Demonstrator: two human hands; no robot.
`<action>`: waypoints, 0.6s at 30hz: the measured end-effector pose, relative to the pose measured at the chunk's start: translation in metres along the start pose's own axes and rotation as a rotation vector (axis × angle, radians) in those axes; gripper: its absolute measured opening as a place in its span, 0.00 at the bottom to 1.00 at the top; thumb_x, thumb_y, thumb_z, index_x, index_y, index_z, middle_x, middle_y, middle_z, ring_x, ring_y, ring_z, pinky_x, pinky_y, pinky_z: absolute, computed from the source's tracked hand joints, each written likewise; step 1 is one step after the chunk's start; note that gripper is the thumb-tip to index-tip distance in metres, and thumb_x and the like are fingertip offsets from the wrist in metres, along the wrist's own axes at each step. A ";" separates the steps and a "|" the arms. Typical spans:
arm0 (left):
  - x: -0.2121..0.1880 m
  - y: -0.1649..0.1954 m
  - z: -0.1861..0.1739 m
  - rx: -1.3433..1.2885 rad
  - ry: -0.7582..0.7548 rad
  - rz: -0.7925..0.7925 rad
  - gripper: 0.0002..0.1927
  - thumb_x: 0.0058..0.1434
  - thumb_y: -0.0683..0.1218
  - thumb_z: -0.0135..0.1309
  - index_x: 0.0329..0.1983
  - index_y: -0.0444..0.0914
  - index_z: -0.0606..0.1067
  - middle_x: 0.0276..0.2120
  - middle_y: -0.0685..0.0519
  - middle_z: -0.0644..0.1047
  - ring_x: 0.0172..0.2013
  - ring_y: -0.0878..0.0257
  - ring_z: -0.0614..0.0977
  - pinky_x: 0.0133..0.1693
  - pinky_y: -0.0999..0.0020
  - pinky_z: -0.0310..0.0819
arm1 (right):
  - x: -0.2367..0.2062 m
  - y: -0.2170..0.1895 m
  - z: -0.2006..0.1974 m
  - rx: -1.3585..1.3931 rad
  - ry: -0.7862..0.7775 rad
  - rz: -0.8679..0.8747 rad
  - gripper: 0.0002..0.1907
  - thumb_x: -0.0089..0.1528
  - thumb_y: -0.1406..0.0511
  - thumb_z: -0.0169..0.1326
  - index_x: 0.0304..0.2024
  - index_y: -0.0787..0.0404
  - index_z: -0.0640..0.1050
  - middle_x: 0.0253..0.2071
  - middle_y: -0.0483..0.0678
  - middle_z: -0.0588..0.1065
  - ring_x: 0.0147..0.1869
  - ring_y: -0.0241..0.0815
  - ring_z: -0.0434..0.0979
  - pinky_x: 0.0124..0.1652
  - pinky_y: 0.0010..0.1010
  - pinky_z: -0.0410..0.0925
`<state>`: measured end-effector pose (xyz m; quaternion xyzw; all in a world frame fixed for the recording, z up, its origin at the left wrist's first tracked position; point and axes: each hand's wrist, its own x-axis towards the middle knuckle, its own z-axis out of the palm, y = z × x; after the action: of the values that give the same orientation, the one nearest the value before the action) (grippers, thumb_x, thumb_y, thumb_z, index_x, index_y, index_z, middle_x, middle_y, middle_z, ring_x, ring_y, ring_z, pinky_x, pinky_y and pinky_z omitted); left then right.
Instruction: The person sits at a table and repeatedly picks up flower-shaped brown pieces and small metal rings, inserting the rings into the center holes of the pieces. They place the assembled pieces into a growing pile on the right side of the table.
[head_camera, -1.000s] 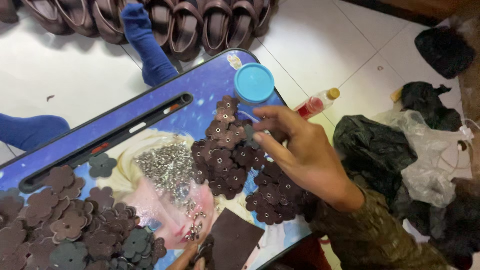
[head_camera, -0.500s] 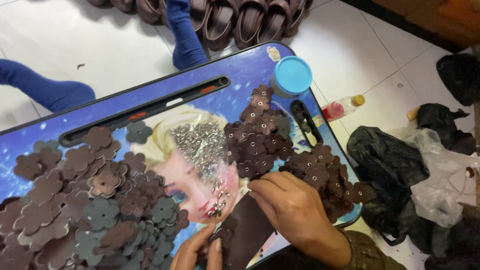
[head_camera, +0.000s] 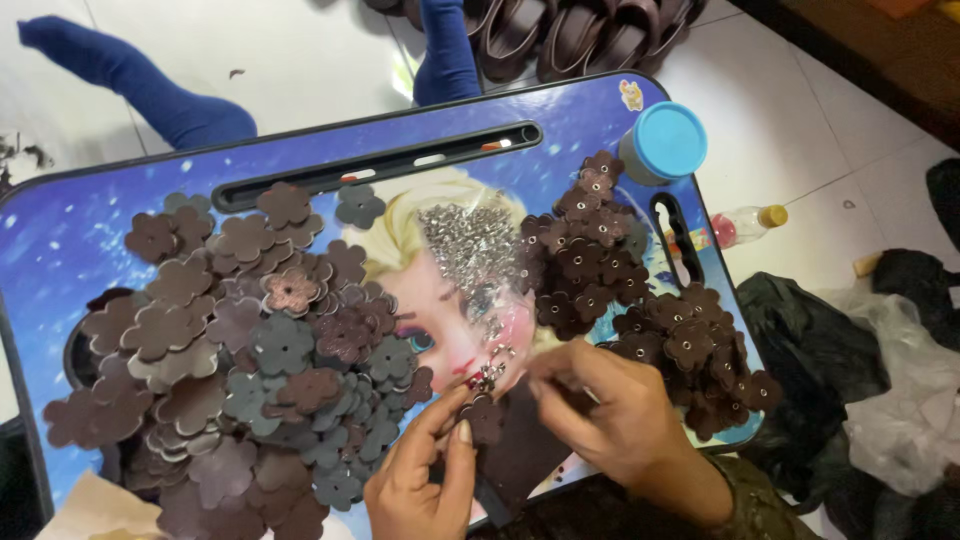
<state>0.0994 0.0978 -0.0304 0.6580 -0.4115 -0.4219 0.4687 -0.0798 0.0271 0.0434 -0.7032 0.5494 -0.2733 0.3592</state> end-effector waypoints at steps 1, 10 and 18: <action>0.000 0.002 -0.002 -0.027 -0.015 0.023 0.16 0.59 0.39 0.58 0.52 0.38 0.81 0.43 0.50 0.87 0.41 0.68 0.89 0.43 0.71 0.83 | -0.004 0.000 0.002 0.183 -0.061 0.079 0.08 0.59 0.73 0.61 0.41 0.64 0.79 0.35 0.49 0.83 0.37 0.37 0.85 0.38 0.26 0.76; 0.001 0.005 -0.009 -0.036 -0.064 0.035 0.19 0.57 0.39 0.59 0.53 0.38 0.80 0.44 0.49 0.86 0.41 0.64 0.90 0.43 0.69 0.84 | -0.017 0.015 0.021 0.346 -0.202 0.128 0.08 0.58 0.74 0.61 0.41 0.68 0.84 0.39 0.49 0.84 0.40 0.34 0.86 0.39 0.25 0.77; 0.003 0.004 -0.008 -0.081 -0.042 0.072 0.17 0.60 0.39 0.58 0.53 0.37 0.79 0.46 0.48 0.86 0.45 0.64 0.89 0.46 0.69 0.84 | -0.014 0.020 0.028 0.209 -0.164 0.024 0.07 0.60 0.73 0.61 0.41 0.66 0.83 0.40 0.49 0.83 0.44 0.38 0.84 0.44 0.28 0.75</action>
<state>0.1075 0.0965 -0.0250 0.6144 -0.4273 -0.4347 0.5009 -0.0732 0.0436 0.0113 -0.6754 0.4949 -0.2663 0.4774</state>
